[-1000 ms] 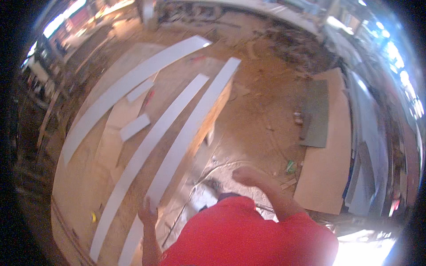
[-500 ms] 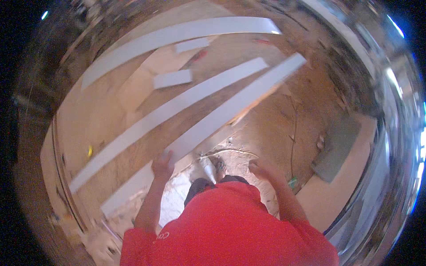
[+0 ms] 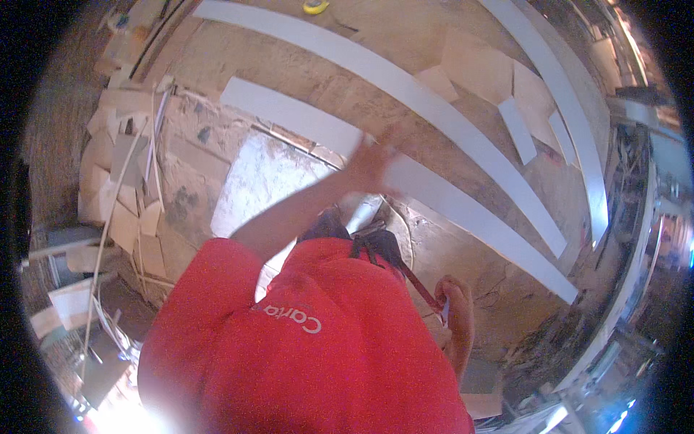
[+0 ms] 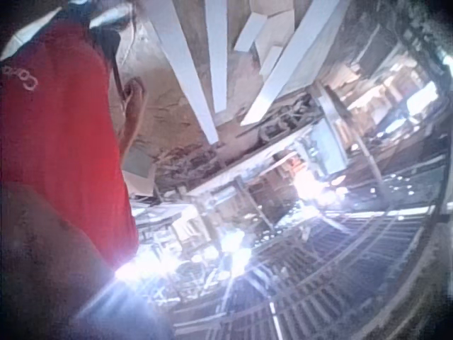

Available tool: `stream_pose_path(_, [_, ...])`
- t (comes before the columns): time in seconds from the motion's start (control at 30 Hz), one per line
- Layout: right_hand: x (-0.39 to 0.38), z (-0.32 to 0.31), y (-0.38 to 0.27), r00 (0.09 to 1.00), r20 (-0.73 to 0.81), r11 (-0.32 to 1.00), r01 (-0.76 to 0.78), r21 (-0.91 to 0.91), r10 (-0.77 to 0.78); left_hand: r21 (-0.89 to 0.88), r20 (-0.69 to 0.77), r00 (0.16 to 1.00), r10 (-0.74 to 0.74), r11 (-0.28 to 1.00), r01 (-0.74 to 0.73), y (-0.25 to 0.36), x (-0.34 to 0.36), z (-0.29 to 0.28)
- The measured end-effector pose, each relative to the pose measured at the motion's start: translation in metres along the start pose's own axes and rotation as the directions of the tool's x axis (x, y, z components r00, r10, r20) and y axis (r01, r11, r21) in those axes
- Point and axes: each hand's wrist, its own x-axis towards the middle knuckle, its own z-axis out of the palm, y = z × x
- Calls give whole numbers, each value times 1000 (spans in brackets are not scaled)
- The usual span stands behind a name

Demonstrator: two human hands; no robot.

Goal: The person marks and cuts long white wood planks on a workbench using a utility knife and a metal straightedge. They repeatedly measure, align, and score the planks to create straight cuts.

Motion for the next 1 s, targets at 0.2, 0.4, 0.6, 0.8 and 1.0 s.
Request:
stream_pose_path(0.2, [45,13,-81,955,293,996,-17,-83,40,354,150,939,-308,904,240,-125,-58,-86])
stream_pose_path(0.4, [99,20,-145,887,460,937,142,-319,22,365,194,908,-372,886,285,-142,-49,-71])
stream_pose_path(0.6, [130,30,-183,786,616,878,258,-404,53,342,181,905,-386,887,310,-130,-45,-60])
stream_pose_path(0.8, [141,64,-180,671,741,760,502,-413,-40,247,64,923,-378,903,353,-89,-38,-27])
stream_pose_path(1.0, [164,98,-145,630,766,659,632,-408,-130,250,-42,932,-360,899,359,-73,-34,-12])
